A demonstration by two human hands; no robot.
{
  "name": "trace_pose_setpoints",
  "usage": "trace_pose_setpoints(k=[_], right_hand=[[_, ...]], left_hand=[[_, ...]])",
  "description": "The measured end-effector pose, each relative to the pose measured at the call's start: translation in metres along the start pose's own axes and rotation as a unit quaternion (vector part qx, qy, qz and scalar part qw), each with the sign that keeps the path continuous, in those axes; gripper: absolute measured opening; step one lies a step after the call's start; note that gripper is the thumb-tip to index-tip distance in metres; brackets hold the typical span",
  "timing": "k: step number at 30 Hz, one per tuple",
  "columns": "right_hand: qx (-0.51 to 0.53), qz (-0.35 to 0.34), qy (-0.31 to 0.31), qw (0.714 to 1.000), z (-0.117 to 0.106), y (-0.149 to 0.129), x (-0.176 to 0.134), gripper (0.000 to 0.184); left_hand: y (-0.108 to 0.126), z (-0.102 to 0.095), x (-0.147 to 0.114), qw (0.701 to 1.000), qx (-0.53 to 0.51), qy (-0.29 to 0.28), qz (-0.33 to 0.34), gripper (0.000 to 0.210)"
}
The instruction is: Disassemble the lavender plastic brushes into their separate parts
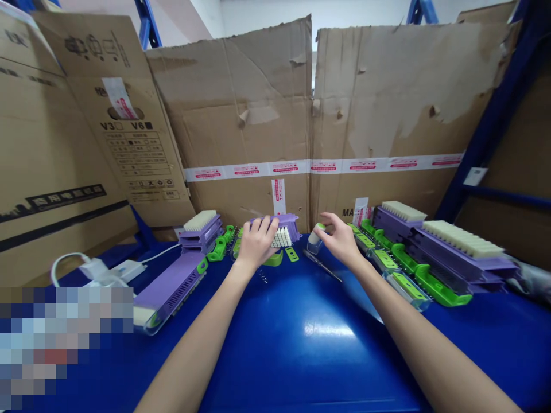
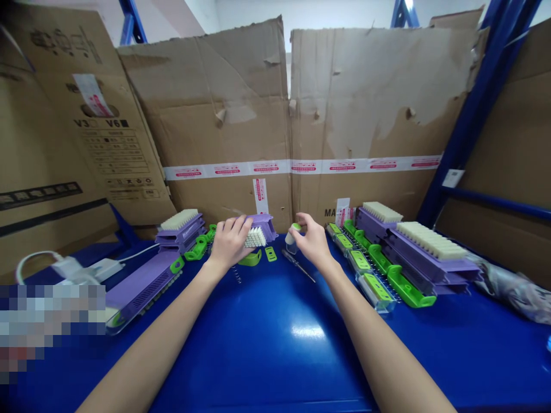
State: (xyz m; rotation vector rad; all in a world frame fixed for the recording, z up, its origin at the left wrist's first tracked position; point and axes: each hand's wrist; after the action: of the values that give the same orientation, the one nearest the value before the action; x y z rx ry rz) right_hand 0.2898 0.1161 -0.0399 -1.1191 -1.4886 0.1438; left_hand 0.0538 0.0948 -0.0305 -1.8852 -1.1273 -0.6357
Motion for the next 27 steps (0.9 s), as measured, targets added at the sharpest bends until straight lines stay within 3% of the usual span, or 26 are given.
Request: trace_pose_setpoints(k=[5,8,12,17,20,27], right_hand=[[0.006,0.042,0.034,0.999,-0.001,0.016,0.001,0.047],[-0.017,0.003,0.056,0.998,-0.002,0.025,0.0,0.046],[-0.134,-0.096,-0.008,0.986,-0.002,0.034,-0.006,0.043],[-0.301,-0.182,-0.109,0.93,0.001,0.035,-0.013,0.047],[-0.326,-0.219,-0.133,0.91,0.002,0.032,-0.014,0.049],[-0.321,-0.221,-0.133,0.911,0.002,0.034,-0.015,0.048]], left_hand=[[-0.001,0.001,-0.001,1.0,-0.001,-0.008,-0.002,0.062],[-0.002,0.002,-0.002,1.0,-0.006,-0.015,-0.01,0.064],[-0.002,0.002,-0.002,1.0,-0.003,-0.021,-0.012,0.063],[-0.002,0.0,-0.002,0.999,0.006,-0.033,-0.005,0.066],[-0.002,0.001,-0.002,0.999,0.01,-0.035,-0.002,0.067],[-0.002,0.001,-0.003,0.999,0.011,-0.043,-0.003,0.067]])
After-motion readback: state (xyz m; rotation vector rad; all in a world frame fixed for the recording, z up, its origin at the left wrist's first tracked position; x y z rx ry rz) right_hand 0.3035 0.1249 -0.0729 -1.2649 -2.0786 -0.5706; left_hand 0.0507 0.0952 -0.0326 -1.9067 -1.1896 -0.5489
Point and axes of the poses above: each hand's wrist, its own x-axis towards the middle knuckle, its own z-axis out of the palm, y = z × x, and after that the axes turned 7 degrees about y, right-handed
